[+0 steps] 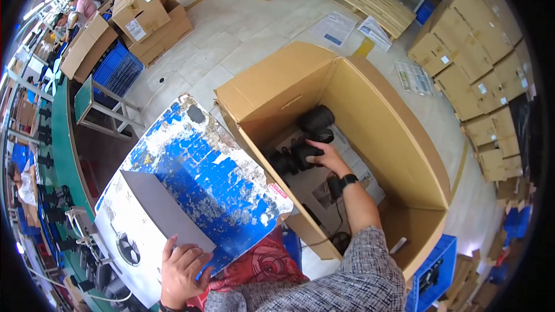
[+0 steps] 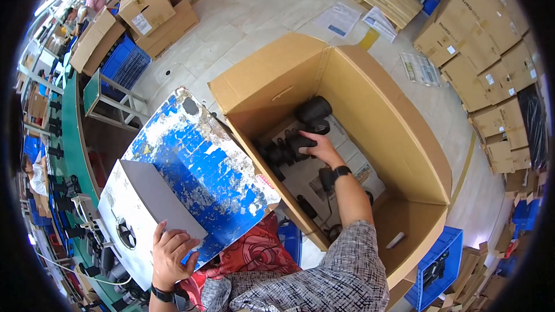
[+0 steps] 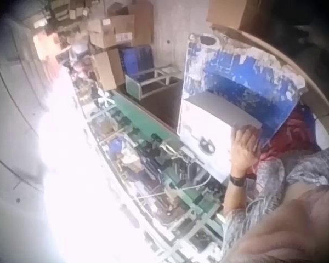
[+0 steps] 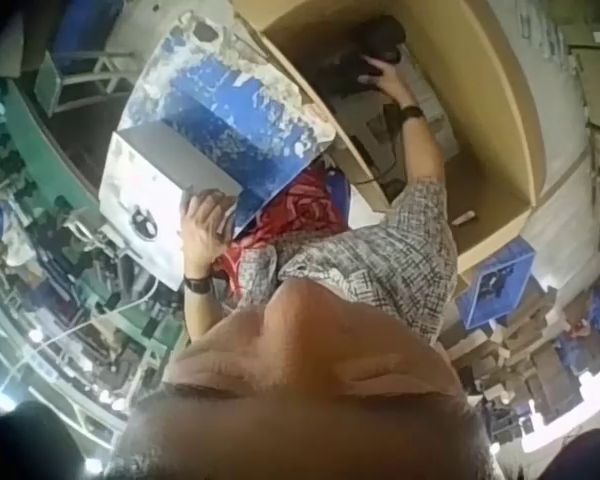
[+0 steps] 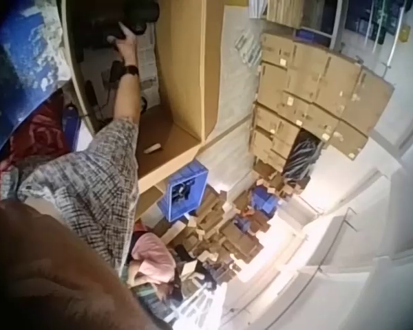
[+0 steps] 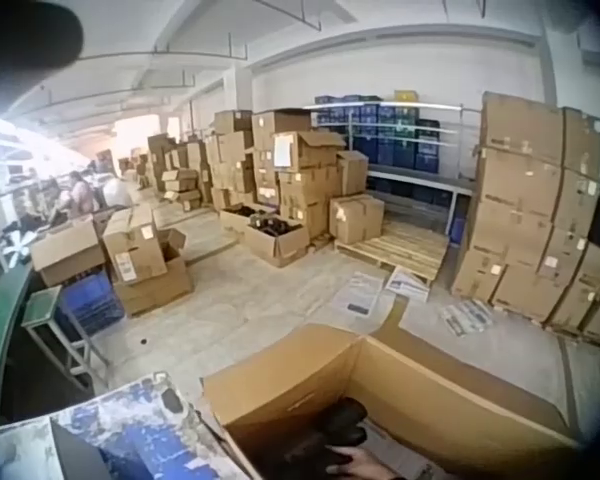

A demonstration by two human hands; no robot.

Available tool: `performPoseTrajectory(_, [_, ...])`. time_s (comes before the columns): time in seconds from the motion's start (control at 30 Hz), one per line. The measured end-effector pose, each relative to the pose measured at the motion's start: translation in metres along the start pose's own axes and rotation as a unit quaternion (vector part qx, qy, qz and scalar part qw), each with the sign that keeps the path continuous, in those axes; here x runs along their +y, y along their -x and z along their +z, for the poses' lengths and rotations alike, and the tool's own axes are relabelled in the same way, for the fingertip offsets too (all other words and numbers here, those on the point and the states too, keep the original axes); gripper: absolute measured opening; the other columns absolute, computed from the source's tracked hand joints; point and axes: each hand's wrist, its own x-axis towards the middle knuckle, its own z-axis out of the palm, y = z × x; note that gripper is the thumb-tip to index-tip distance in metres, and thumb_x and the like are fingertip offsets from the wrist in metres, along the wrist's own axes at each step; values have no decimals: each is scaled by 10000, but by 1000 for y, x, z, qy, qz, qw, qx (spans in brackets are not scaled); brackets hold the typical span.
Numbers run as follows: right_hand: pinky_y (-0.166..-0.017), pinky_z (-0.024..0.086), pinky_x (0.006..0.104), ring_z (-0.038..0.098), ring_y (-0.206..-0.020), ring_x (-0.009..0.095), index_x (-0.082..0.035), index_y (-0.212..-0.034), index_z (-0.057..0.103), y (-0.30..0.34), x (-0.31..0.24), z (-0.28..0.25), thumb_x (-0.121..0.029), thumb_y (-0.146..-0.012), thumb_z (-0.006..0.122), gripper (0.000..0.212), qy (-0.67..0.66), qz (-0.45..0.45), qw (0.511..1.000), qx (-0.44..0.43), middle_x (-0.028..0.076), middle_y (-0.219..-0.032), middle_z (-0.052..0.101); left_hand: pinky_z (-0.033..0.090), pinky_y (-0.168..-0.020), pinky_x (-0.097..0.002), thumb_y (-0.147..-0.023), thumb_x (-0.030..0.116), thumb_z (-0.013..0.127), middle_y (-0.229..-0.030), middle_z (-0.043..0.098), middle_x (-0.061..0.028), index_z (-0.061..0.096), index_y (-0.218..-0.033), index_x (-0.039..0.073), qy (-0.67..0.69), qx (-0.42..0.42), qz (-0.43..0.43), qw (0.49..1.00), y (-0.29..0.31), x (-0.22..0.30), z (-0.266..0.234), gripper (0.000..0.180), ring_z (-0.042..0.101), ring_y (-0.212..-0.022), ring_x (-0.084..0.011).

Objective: The person packs a tube and base into a box, then retrieves a base and a cylinder to assemble them using a machine. They repeat this assembly process multiple times, placing the finished units onto a conveyor belt.

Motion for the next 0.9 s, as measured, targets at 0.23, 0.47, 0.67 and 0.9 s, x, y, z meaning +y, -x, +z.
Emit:
performPoseTrajectory(0.23, [-1077,522,333,704,-1176,187,-82,-1468,711,128,-209,25,-27,-833,873,658,-51,-271,961,15,97,-1281,794,378,-1240,-552,-793,195,836,-1005,736,-13,815,-1024,159,-2,9,0,1000,12,-5,-8,235,704,-1069,-222])
performPoseTrajectory(0.47, [-910,458,423,704,-812,219,-235,-1317,800,111,-256,218,-135,-932,675,418,460,-619,636,-28,10,-800,718,401,-1237,-536,-811,181,835,-1041,753,-16,816,-1051,139,19,33,52,998,12,-11,-9,244,703,-1079,-224])
performPoseTrajectory(0.67, [-949,475,456,705,-947,247,-186,-1288,792,112,-233,255,-131,-973,610,368,515,-636,564,-109,76,-940,707,404,-1241,-542,-794,166,846,-1042,760,-21,819,-1062,140,29,54,67,996,24,-17,-3,271,709,-1075,-228])
performPoseTrajectory(0.9, [-1007,528,496,672,-1191,315,-82,-1183,782,141,-248,220,-129,-994,601,266,474,-545,661,-206,173,-1188,692,407,-1243,-548,-781,159,851,-1048,766,-24,830,-1050,142,35,49,47,997,18,-15,-7,271,711,-1077,-228])
